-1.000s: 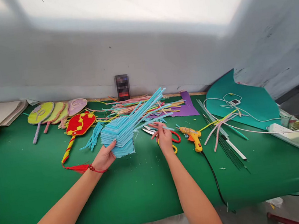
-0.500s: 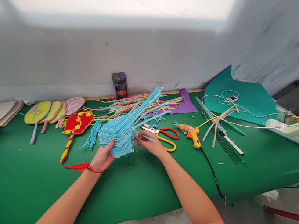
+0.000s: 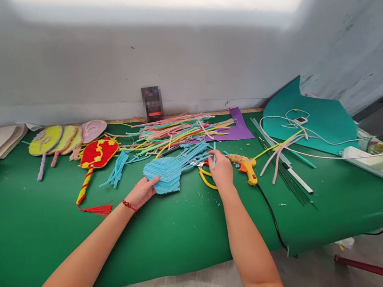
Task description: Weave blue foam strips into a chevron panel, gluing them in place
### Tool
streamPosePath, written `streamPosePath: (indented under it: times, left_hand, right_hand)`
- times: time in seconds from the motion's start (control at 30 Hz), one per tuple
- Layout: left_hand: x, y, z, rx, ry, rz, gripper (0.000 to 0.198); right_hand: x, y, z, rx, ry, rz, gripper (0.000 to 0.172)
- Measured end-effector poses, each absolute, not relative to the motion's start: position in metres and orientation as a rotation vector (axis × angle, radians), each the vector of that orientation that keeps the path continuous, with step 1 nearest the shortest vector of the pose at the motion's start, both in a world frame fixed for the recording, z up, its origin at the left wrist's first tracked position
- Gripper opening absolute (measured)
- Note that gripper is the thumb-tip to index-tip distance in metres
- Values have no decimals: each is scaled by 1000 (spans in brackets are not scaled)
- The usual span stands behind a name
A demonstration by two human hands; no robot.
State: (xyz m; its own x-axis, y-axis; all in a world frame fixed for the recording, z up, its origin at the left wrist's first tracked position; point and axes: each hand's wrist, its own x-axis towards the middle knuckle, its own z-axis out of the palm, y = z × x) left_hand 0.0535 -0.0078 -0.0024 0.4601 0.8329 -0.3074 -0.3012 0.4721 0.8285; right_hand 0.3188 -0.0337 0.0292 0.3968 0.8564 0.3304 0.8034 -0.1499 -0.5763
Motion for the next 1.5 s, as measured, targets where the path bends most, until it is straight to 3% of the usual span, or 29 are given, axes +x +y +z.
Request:
streamPosePath:
  times: [0.23, 0.43, 0.57, 0.77, 0.9, 1.13, 1.33, 1.5]
  left_hand:
    - [30, -14, 7, 1247, 1332, 857, 76]
    - [21, -19, 7, 2045, 1605, 827, 58]
    - [31, -29, -3, 2279, 1528, 701, 58]
    - [38, -32, -4, 2382, 1458, 602, 51]
    - [39, -33, 11, 2407, 1340, 693, 50]
    - [47, -49, -6, 2407, 1163, 465, 59]
    - [46, -42, 2, 2348, 1309, 671, 45]
    - [33, -26, 3, 2213, 1595, 726, 49]
  right_hand:
    - [319, -34, 35, -1915, -1226, 75, 34]
    - [308, -35, 33, -1705, -1499, 136, 39]
    - [284, -36, 27, -1678, -1711, 179, 37]
    - [253, -39, 17, -1511, -2003, 215, 47]
    - [248, -41, 21, -1457, -2037, 165, 43]
    - [249, -44, 27, -1464, -1966, 196, 40]
    - [254, -40, 21, -1470, -1960, 175, 40]
    - [260, -29, 11, -1495, -1896, 88, 40]
